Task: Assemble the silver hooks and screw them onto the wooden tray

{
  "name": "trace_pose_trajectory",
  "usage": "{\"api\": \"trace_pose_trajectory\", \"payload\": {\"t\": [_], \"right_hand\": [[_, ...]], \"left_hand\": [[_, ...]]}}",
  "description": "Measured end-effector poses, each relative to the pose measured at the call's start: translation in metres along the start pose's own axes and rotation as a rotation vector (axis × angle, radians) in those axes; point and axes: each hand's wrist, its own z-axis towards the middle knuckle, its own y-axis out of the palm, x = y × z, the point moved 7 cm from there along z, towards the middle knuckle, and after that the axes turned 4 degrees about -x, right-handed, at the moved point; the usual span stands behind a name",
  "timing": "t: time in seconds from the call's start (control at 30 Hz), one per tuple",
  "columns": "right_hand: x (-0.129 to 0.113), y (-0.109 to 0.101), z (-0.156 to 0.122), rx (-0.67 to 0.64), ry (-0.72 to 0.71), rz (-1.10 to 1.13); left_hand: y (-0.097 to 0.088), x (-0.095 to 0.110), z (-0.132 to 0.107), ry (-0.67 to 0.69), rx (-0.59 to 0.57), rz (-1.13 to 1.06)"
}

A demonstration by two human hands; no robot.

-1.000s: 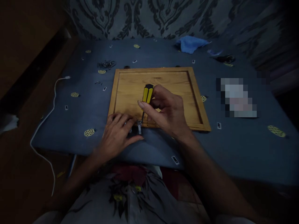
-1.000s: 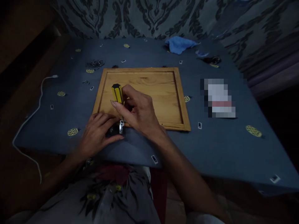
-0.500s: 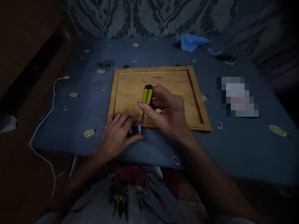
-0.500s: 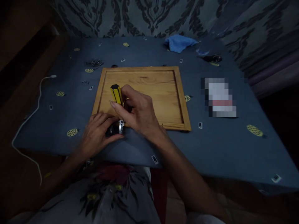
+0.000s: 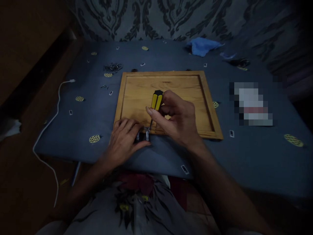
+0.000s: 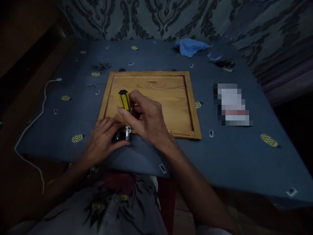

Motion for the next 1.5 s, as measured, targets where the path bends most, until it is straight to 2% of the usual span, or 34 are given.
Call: {"api": "trace_pose_trajectory", "payload": {"t": [0.27,1.0,1.33,1.5], "right_hand": [[-0.0008,-0.0006,0.0001,0.012,-0.018,0.006],[0.0002,-0.0035,0.0013,0.033,-0.018,-0.030],[0.0016,-0.0087,-0.0003,0.122,0.058,0.043],[0.0022,-0.0068,-0.0006,0.111,0.064,0.070]], "left_hand": [[-0.0009,0.0006,-0.0018,0.034,0.038,0.018],[-0.0018,-0.0011,-0.0002,0.054,0.036,-0.053],[-0.0018,-0.0014,0.0001,0.062,0.040,-0.060],[-0.0033,0.0000,0.0005,0.075,0.047,-0.049]]}}
